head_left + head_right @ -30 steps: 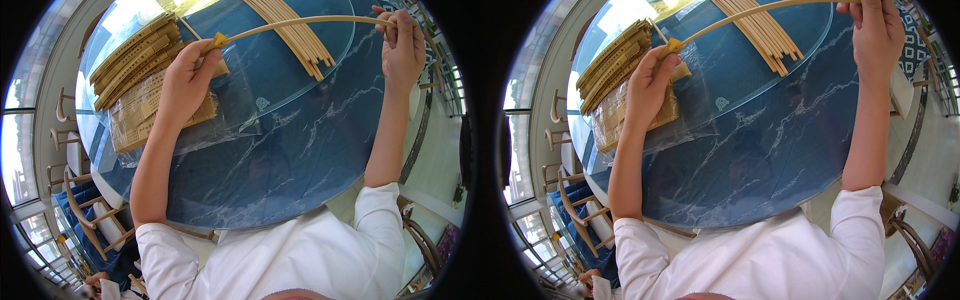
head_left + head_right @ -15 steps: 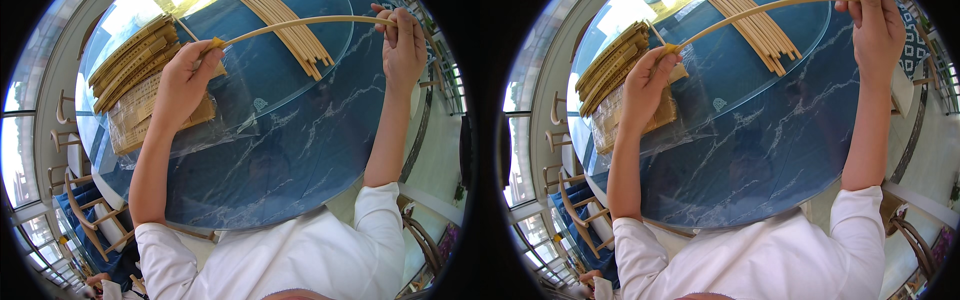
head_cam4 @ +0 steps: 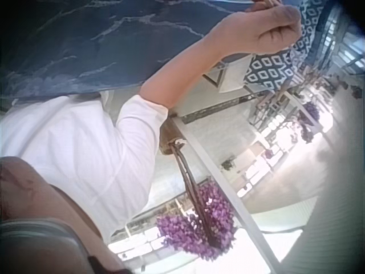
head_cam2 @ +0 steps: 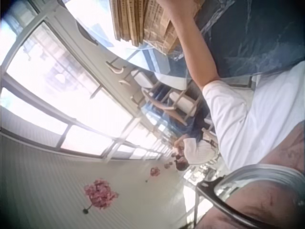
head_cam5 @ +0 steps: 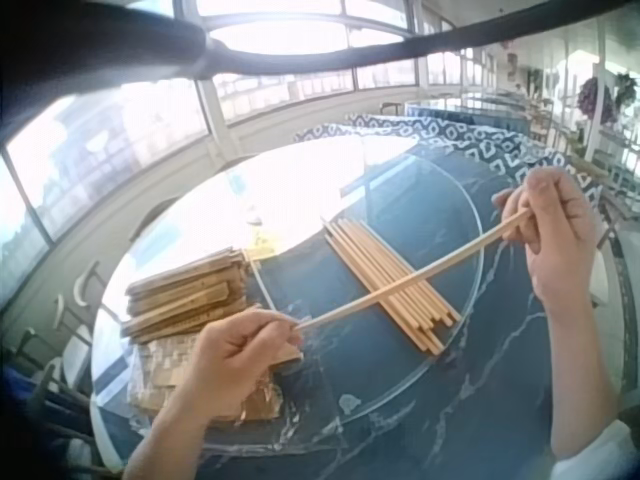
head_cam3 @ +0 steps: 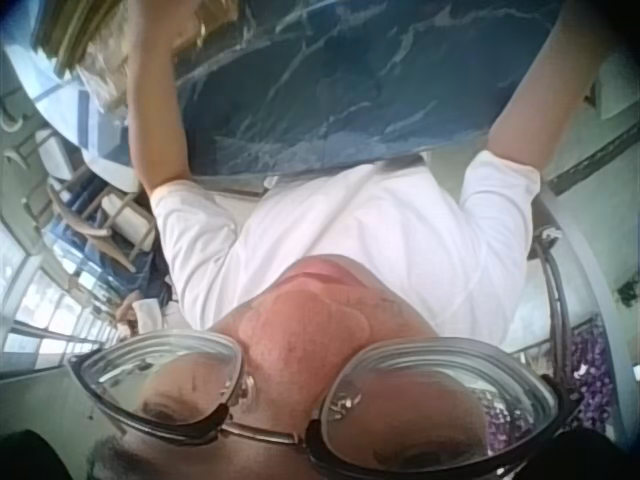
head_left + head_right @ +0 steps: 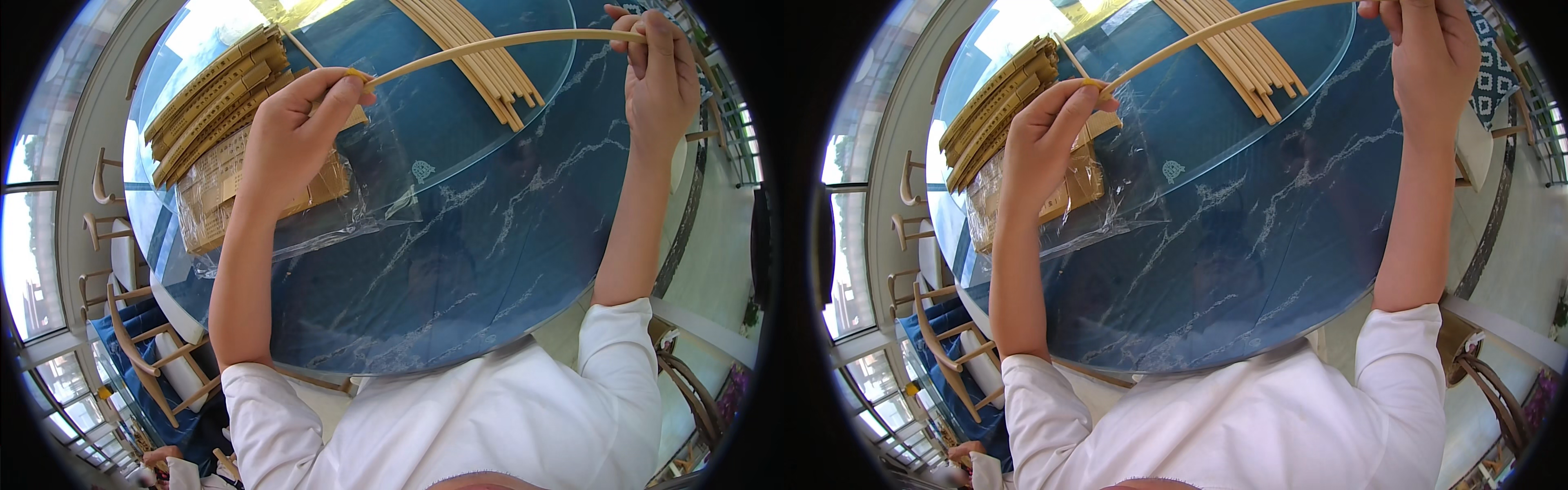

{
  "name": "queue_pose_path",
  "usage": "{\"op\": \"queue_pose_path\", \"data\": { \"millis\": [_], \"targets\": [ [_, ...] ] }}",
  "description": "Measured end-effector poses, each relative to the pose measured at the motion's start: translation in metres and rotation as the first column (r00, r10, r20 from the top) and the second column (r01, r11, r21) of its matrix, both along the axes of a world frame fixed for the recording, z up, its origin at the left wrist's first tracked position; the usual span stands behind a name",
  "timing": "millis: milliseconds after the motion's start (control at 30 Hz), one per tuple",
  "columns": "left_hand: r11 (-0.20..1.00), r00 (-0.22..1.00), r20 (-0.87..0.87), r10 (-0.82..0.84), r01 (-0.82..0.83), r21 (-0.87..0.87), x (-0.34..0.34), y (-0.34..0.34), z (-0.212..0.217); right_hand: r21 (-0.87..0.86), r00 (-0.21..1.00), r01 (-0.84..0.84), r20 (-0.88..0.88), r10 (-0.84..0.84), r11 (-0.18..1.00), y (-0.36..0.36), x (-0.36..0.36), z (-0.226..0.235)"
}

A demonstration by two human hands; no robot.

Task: The person repeatedly picks up thin bamboo sticks and small rectangular bamboo pieces from a table, inserts the sticks into the pieces, and places the assembled units into a plastic bag. The person handles the items one at a time throughout the clip.

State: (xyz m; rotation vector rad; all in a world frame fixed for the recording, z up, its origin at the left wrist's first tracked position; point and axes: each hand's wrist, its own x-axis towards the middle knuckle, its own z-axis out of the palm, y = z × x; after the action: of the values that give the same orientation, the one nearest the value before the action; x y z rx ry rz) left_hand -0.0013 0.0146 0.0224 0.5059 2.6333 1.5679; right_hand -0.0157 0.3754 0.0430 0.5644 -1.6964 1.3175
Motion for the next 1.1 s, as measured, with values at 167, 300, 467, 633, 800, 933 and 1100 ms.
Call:
{"op": "queue_pose_path", "data": {
  "millis": [167, 300, 467, 633, 800, 933, 1100],
  "targets": [
    [0.993, 0.992, -0.059, -0.113, 0.111, -0.032, -0.003, -0.009, -0.002, 0.072, 0.995, 0.042, 0.087, -0.048, 0.997, -0.005, 0.004, 0.0],
    [0.989, 0.987, -0.08, -0.142, 0.138, -0.049, -0.005, -0.011, -0.003, 0.139, 0.962, 0.014, 0.268, -0.051, 0.99, -0.009, 0.012, 0.006],
    [0.952, 0.932, -0.332, -0.146, 0.04, -0.305, -0.003, -0.009, 0.001, 0.0, 0.886, -0.057, 0.461, 0.051, 0.998, -0.022, 0.01, -0.001],
    [0.925, 0.795, -0.586, -0.159, -0.088, -0.37, -0.005, -0.012, -0.013, -0.017, 0.74, -0.132, 0.664, 0.11, 0.991, -0.019, 0.004, -0.005],
    [0.883, 0.821, -0.544, -0.174, -0.114, -0.455, -0.003, -0.02, -0.005, 0.138, 0.754, -0.328, 0.635, 0.171, 0.934, 0.011, -0.012, -0.031],
    [0.886, 0.855, -0.484, -0.185, -0.068, -0.459, -0.004, -0.026, 0.001, 0.105, 0.743, -0.385, 0.624, 0.241, 0.917, 0.009, -0.014, -0.031],
    [0.881, 0.919, -0.327, -0.218, 0.041, -0.472, 0.001, -0.028, 0.011, 0.145, 0.757, -0.351, 0.625, 0.189, 0.925, 0.012, -0.016, -0.032]
  ]
}}
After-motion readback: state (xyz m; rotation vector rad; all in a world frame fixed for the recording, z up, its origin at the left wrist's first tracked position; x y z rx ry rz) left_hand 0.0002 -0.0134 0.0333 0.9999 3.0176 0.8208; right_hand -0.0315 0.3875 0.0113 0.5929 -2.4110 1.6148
